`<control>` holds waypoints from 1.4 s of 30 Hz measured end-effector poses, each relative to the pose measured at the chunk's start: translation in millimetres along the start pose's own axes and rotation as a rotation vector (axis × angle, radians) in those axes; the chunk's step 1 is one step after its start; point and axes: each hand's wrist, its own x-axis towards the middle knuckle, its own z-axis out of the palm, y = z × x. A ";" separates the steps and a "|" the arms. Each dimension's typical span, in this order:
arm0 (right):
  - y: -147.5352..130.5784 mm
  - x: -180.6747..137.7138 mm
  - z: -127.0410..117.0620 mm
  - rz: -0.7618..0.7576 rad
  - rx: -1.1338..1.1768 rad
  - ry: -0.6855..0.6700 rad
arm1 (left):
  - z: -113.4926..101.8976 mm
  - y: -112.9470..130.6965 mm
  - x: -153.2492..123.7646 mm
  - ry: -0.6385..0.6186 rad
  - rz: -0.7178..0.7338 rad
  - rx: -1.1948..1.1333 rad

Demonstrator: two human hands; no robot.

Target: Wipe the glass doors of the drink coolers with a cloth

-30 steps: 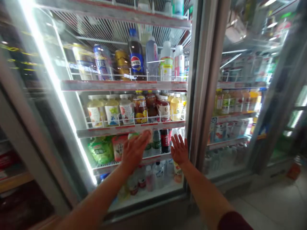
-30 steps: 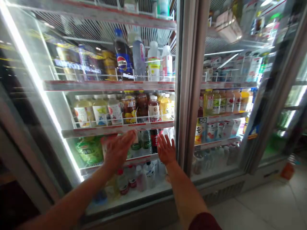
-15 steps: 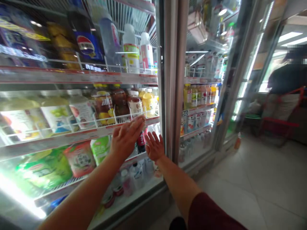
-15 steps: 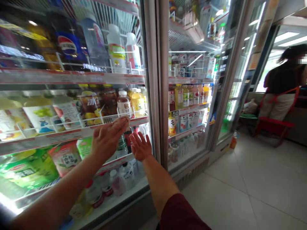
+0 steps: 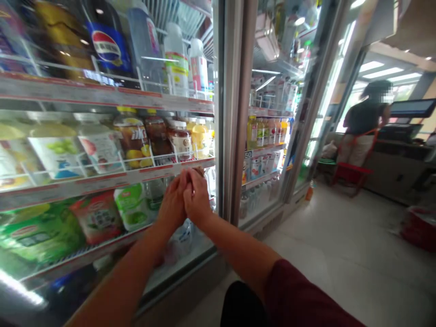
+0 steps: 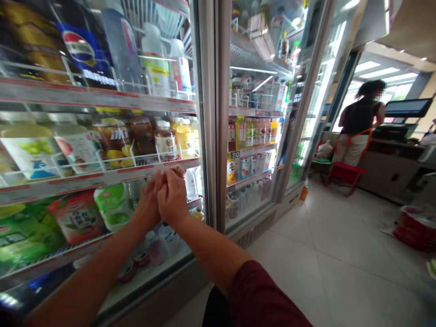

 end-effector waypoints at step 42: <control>14.1 -55.6 31.5 -0.646 -0.164 -0.427 | -97.7 -121.5 -134.0 0.264 -0.141 0.475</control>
